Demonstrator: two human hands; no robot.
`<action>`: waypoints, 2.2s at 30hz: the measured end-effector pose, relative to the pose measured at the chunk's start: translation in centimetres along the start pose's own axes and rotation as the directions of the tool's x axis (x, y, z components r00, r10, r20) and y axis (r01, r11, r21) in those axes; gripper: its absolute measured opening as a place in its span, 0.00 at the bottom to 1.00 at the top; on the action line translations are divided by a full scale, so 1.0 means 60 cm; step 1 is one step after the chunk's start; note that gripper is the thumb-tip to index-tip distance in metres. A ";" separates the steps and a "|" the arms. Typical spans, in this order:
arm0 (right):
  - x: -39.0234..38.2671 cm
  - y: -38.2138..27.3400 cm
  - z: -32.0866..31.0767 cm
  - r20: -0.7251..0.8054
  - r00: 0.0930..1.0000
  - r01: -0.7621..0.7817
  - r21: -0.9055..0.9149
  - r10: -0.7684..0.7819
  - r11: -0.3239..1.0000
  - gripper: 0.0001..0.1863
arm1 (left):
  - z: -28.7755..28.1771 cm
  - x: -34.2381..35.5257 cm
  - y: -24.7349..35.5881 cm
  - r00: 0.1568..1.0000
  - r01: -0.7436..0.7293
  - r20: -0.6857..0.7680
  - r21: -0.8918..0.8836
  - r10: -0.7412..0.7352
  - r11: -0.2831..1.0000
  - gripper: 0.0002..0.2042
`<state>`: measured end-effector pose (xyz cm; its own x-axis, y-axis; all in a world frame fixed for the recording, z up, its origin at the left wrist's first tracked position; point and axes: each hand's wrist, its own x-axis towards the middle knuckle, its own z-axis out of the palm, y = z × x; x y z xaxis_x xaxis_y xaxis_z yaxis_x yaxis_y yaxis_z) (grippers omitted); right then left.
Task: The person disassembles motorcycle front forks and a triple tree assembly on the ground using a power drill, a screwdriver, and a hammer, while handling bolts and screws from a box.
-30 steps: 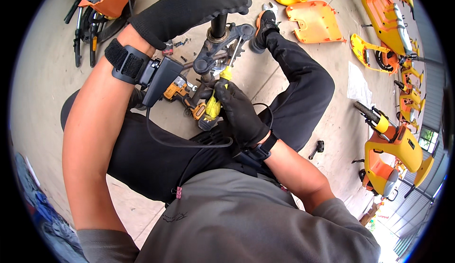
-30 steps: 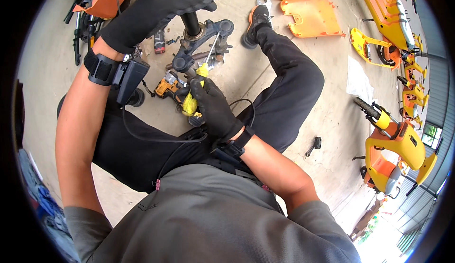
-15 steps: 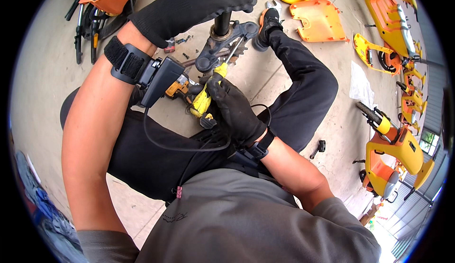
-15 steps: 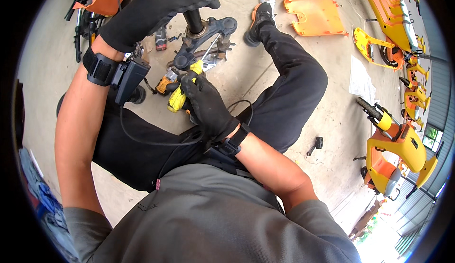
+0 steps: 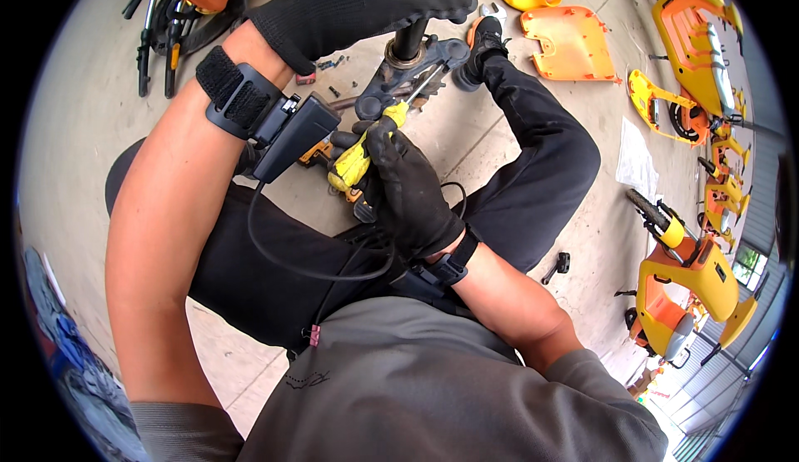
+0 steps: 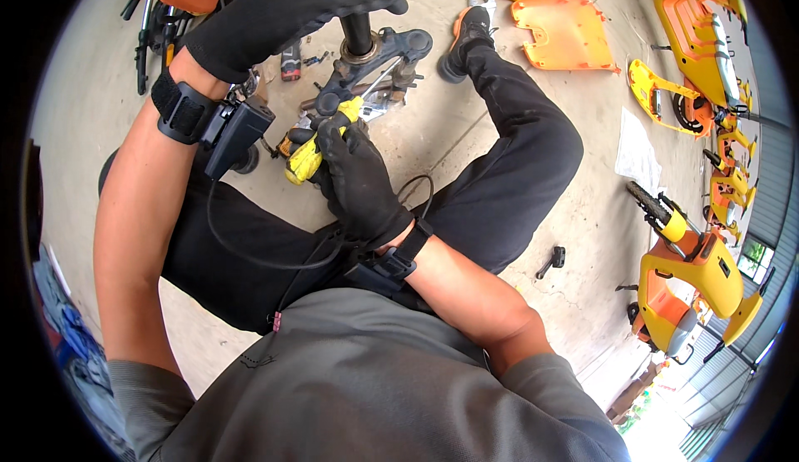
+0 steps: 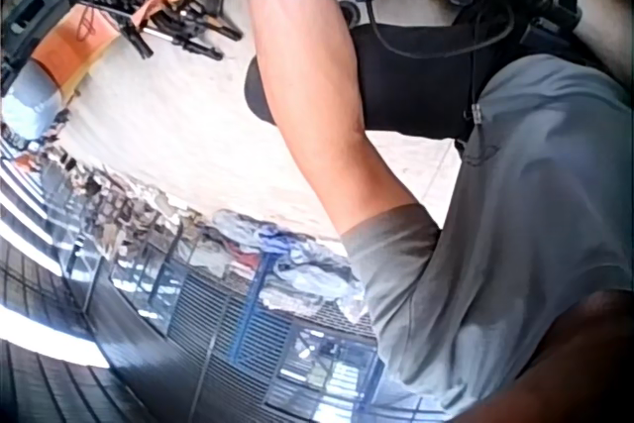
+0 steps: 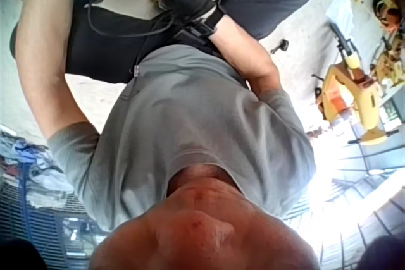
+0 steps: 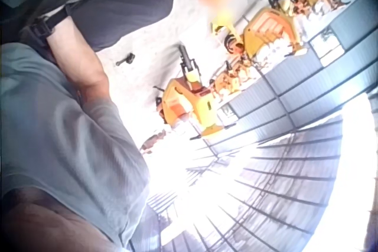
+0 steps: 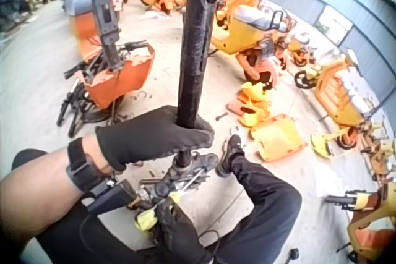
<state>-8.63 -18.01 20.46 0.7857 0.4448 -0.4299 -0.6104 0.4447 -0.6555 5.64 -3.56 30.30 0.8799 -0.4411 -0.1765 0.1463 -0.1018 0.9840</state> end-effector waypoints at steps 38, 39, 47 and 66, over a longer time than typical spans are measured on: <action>0.003 -0.021 0.024 0.140 0.988 0.108 -0.371 -0.060 0.922 0.18 | 0.008 -0.006 -0.029 0.977 -0.157 -0.072 0.388 0.199 0.908 0.19; 0.002 -0.019 0.011 0.102 0.994 0.068 -0.268 -0.042 0.961 0.18 | 0.011 -0.005 -0.025 0.984 -0.135 -0.065 0.358 0.169 0.924 0.19; 0.001 -0.023 0.020 -0.017 0.995 -0.090 0.275 0.099 0.957 0.15 | -0.005 0.012 -0.067 0.956 -0.262 -0.064 0.255 0.286 0.931 0.17; -0.001 -0.013 -0.070 0.142 0.981 -0.139 0.035 0.132 0.990 0.17 | 0.041 0.007 -0.187 0.957 0.268 -0.141 0.090 -0.255 0.959 0.12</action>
<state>-7.79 -21.67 18.38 0.6758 0.6055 -0.4204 -0.7165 0.4056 -0.5676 3.27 -4.81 19.14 0.8684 -0.2703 -0.4157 0.3358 -0.2964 0.8941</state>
